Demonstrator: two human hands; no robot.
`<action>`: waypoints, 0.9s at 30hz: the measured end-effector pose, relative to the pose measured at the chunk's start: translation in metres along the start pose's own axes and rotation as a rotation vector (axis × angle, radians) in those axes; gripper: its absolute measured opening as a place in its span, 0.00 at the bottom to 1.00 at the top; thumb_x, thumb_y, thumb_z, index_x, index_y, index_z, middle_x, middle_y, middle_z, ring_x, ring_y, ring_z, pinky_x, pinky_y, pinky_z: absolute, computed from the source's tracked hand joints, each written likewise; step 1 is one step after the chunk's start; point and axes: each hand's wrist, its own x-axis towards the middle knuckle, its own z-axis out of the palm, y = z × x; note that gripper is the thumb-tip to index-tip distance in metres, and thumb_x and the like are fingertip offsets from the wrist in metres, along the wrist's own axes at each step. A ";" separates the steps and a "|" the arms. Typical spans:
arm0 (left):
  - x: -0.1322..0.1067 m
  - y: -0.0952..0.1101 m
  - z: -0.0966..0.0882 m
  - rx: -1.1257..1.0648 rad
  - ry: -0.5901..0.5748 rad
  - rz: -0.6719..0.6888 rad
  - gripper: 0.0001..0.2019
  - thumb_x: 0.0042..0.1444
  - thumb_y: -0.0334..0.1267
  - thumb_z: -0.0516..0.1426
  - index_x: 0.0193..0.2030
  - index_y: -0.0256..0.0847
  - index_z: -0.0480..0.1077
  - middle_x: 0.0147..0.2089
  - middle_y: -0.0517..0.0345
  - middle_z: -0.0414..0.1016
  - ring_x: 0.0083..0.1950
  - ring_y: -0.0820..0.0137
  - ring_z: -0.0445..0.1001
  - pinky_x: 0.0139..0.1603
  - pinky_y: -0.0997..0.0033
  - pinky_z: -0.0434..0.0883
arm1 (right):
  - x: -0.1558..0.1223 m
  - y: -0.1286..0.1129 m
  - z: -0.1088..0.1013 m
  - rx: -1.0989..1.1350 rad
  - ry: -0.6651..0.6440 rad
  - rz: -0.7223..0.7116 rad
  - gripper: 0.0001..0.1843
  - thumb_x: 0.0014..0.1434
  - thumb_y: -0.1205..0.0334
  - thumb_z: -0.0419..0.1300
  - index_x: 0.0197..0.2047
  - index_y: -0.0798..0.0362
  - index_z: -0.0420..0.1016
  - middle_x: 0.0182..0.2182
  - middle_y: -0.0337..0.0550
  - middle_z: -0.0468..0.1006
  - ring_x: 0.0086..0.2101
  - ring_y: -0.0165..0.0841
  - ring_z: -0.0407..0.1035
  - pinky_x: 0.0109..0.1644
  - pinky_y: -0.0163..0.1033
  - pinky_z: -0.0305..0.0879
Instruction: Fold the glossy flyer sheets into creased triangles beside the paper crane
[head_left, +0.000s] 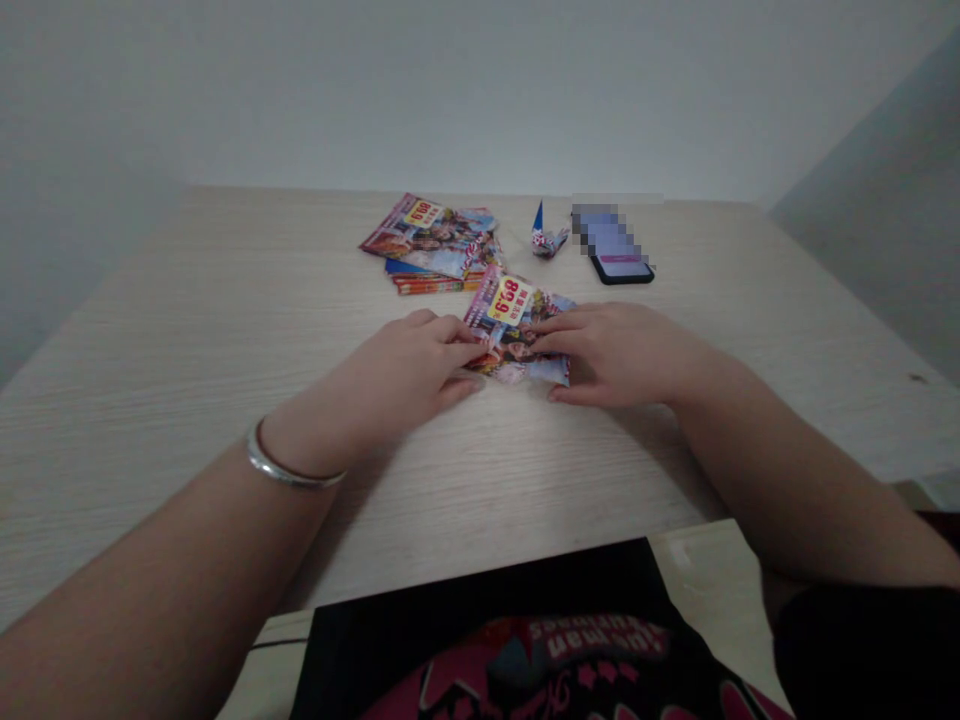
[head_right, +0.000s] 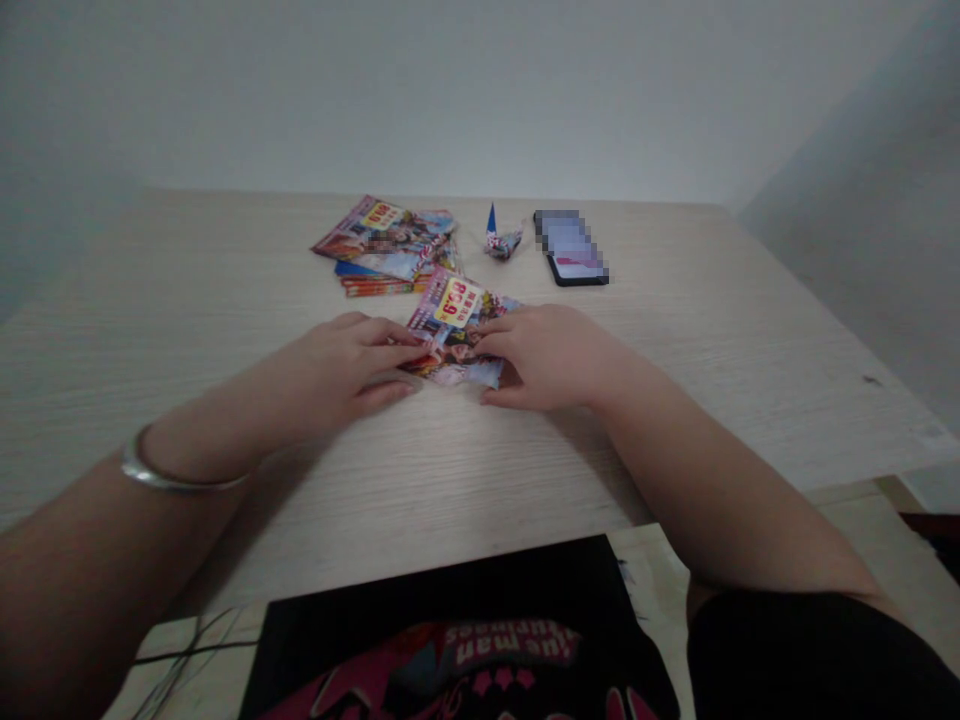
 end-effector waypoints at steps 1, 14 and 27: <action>-0.001 0.002 0.000 0.019 -0.003 -0.010 0.23 0.73 0.46 0.51 0.66 0.39 0.76 0.64 0.43 0.78 0.62 0.52 0.75 0.69 0.50 0.67 | 0.001 0.000 0.002 -0.009 -0.004 -0.031 0.26 0.60 0.49 0.68 0.59 0.50 0.82 0.59 0.50 0.82 0.57 0.49 0.76 0.62 0.53 0.69; -0.003 0.008 -0.001 0.027 -0.053 0.016 0.22 0.72 0.45 0.52 0.64 0.38 0.76 0.68 0.45 0.76 0.66 0.55 0.72 0.72 0.54 0.63 | 0.006 -0.015 0.008 -0.121 -0.031 -0.129 0.13 0.66 0.58 0.60 0.49 0.51 0.83 0.44 0.49 0.84 0.42 0.41 0.74 0.42 0.42 0.64; -0.002 0.012 -0.002 0.022 -0.045 0.040 0.23 0.73 0.46 0.52 0.69 0.37 0.72 0.69 0.46 0.75 0.68 0.56 0.72 0.72 0.56 0.62 | 0.007 0.022 0.001 0.215 -0.114 0.062 0.15 0.68 0.54 0.57 0.38 0.49 0.84 0.34 0.42 0.84 0.33 0.34 0.73 0.39 0.39 0.62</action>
